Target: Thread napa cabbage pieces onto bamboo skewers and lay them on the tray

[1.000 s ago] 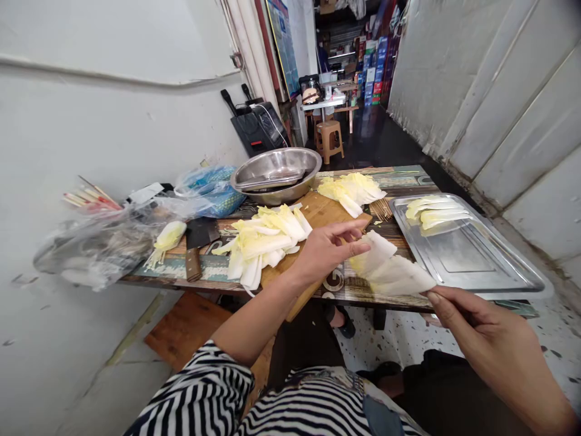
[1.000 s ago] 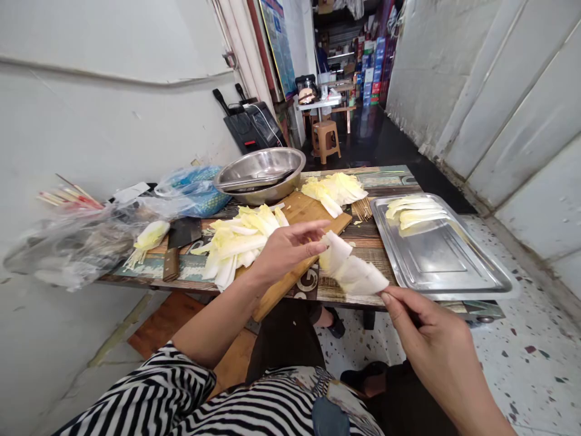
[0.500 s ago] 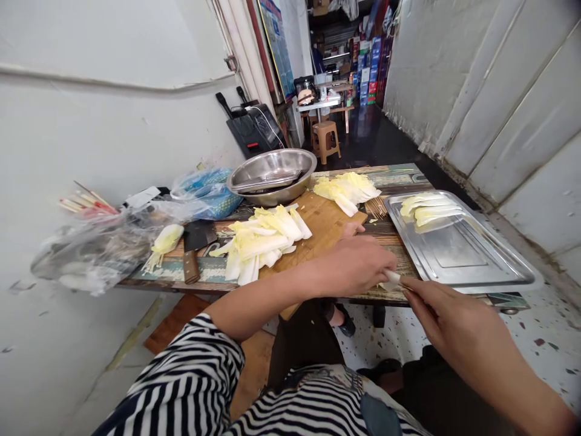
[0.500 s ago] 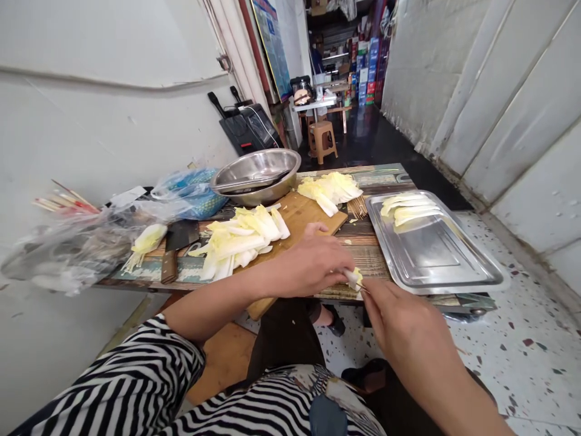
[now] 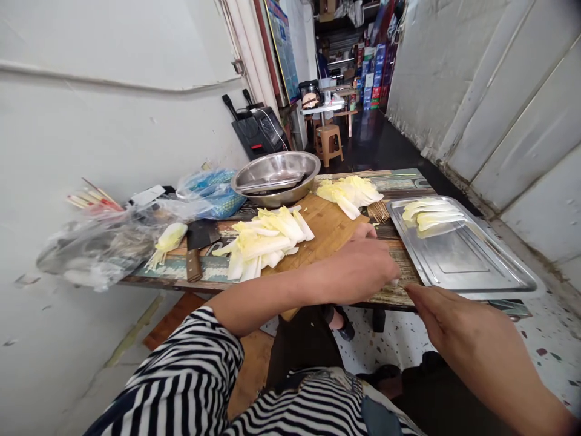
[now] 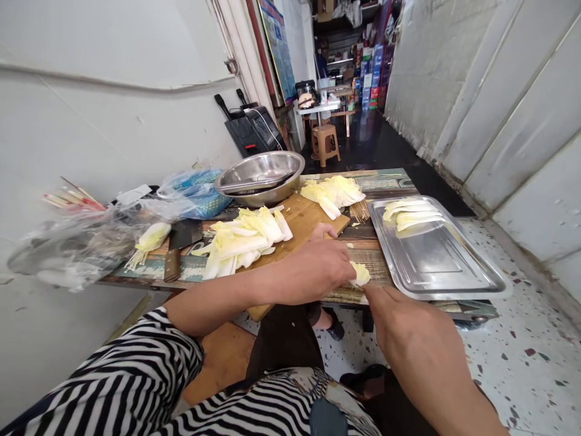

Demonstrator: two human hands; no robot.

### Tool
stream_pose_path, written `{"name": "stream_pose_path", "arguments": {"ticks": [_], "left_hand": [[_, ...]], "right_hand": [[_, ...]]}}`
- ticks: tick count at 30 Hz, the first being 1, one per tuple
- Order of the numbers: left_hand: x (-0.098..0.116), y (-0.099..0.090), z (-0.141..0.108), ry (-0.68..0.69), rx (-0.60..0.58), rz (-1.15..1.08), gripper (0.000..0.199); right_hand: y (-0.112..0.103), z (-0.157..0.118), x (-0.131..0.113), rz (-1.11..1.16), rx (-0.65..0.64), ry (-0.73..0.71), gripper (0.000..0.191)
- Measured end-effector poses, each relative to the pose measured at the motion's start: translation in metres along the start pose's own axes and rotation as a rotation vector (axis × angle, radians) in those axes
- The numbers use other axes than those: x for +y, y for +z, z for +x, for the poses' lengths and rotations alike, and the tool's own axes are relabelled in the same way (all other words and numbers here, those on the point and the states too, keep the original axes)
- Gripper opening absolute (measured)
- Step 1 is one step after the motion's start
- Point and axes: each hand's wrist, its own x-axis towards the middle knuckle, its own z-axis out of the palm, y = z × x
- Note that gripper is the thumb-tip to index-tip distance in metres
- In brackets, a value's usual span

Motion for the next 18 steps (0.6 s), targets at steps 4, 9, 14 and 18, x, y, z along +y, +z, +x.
{"name": "stream_pose_path", "arguments": {"ticks": [4, 9, 14, 18], "left_hand": [[-0.001, -0.003, 0.001, 0.011, 0.03, 0.008, 0.02], [-0.015, -0.015, -0.008, -0.089, 0.138, -0.042, 0.013], [-0.027, -0.01, -0.012, -0.121, 0.124, -0.059, 0.024], [-0.029, -0.003, -0.009, -0.068, 0.103, -0.089, 0.028]], "right_hand": [[0.001, 0.008, -0.002, 0.0, 0.038, 0.014, 0.041], [-0.001, 0.008, 0.005, -0.032, 0.127, 0.062, 0.044], [-0.002, 0.002, 0.011, -0.005, 0.105, 0.078, 0.046], [-0.005, 0.002, 0.009, -0.005, 0.11, 0.046, 0.048]]}}
